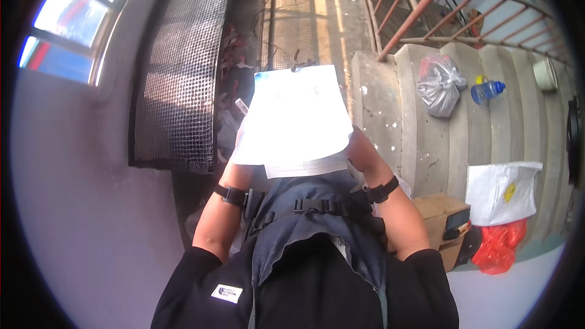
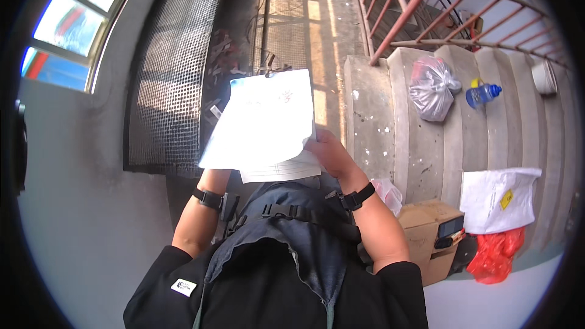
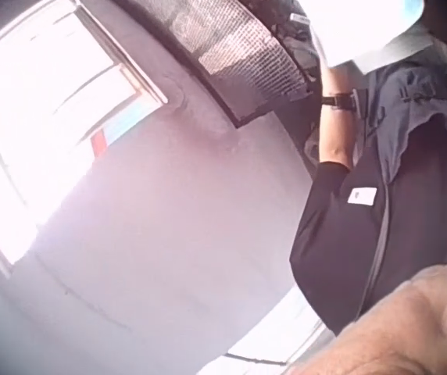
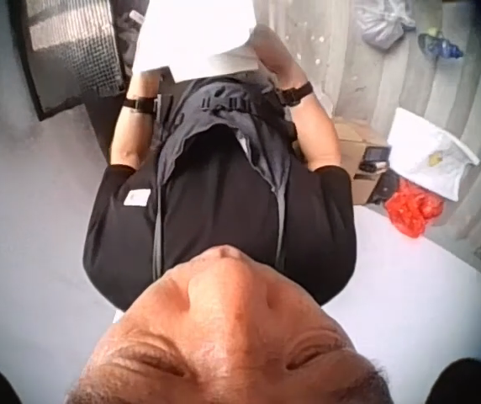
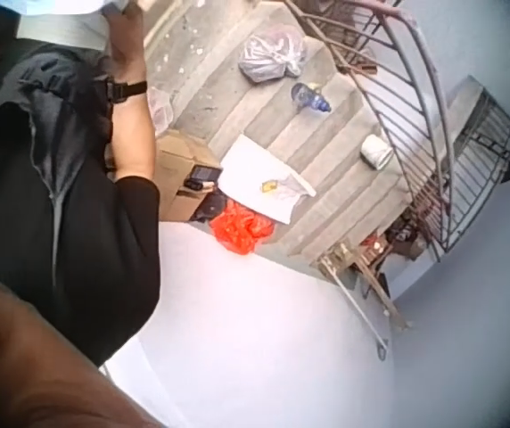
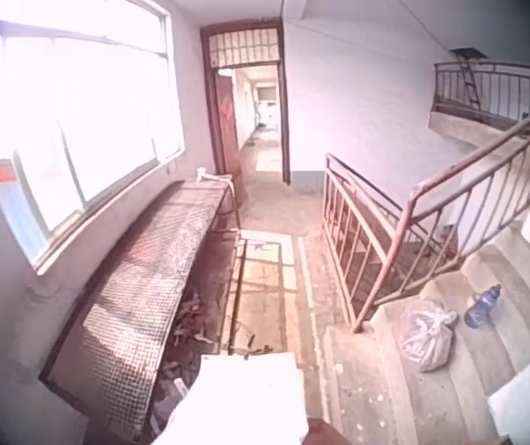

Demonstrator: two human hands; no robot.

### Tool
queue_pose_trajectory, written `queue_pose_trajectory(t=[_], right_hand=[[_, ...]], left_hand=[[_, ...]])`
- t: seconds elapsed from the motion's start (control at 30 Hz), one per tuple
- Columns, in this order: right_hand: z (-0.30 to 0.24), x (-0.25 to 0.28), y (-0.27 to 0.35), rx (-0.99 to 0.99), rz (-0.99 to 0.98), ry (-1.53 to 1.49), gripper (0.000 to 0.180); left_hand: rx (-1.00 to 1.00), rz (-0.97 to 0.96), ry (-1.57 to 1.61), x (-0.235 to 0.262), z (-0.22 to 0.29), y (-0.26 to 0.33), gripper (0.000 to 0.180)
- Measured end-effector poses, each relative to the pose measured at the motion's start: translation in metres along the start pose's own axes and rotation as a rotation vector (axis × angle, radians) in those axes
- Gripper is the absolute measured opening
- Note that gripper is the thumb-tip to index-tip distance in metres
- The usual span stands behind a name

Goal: Collecting shoe upper components from a sorting rack, bagging them for storage, and recording inventory on a notepad.

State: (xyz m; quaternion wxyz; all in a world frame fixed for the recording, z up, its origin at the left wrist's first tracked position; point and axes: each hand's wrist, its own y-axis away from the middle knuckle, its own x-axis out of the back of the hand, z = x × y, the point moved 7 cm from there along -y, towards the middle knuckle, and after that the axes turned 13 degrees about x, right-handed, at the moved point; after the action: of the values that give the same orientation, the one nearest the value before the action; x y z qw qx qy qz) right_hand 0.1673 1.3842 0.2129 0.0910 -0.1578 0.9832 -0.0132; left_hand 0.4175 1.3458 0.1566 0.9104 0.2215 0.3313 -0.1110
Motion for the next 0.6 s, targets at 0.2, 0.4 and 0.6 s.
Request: queue_pose_trajectory(t=[0.2, 0.4, 0.6], right_hand=[[0.030, -0.040, -0.084, -0.383, -0.006, -0.171, 0.038], [0.062, -0.037, -0.174, -0.058, -0.189, 0.346, 0.044], [0.066, -0.055, -0.292, 0.007, -0.429, 0.645, 0.031]], left_hand=[[-0.085, 0.146, 0.167, 0.031, 0.072, -0.013, 0.033], [-0.333, 0.383, 0.170, 0.102, 0.100, -0.028, 0.045], [-0.466, 0.620, 0.249, 0.121, 0.137, -0.030, 0.041]])
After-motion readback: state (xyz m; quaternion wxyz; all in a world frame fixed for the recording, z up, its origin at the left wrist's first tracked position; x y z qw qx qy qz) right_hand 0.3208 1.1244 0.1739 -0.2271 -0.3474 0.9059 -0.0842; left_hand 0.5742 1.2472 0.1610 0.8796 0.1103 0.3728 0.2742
